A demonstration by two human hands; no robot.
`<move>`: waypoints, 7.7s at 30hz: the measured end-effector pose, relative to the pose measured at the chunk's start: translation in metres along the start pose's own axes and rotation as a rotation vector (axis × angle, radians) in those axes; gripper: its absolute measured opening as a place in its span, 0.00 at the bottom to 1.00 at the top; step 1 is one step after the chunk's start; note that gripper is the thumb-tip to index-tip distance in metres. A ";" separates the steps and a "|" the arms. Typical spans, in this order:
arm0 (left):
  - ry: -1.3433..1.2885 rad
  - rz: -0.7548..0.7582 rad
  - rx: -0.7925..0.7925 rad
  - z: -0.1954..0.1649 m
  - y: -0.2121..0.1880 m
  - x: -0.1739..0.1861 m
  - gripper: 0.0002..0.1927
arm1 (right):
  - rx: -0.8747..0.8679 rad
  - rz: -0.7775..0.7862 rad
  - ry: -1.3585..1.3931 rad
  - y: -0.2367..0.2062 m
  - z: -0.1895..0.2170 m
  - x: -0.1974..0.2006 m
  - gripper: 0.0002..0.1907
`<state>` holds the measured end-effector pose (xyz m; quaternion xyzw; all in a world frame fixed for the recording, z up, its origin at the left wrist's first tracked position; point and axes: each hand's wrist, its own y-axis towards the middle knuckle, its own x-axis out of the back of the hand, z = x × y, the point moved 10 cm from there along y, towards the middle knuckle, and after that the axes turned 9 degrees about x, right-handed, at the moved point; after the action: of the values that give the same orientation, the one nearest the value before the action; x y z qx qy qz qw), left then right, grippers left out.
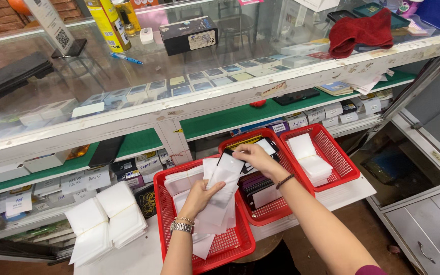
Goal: The person repeatedly picks up white fabric pouches from a red basket, places them into a second red basket, and occasionally uses a smartphone to scan or photograph the items. The person continues this process throughout the clip, moving pouches between baskets and handling them one at a time.
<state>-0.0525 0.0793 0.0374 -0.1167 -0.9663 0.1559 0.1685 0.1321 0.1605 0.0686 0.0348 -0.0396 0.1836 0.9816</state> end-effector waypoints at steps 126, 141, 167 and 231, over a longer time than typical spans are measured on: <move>0.029 -0.799 0.289 0.107 -0.037 0.081 0.21 | -0.121 -0.103 -0.286 -0.048 -0.084 -0.121 0.20; -0.658 -0.328 0.011 0.036 -0.007 0.098 0.19 | -0.231 0.331 0.308 -0.039 -0.030 -0.161 0.21; 0.114 0.201 0.316 0.056 -0.011 0.025 0.19 | -0.165 -0.490 0.041 0.004 -0.040 0.108 0.14; -0.692 -0.202 -0.066 0.012 0.001 0.027 0.18 | -0.117 0.216 0.315 -0.051 -0.018 -0.113 0.24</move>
<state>-0.0813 0.0846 0.0339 0.0335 -0.9773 0.1376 -0.1578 0.0467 0.0744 0.0375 -0.0557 0.1006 0.2883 0.9506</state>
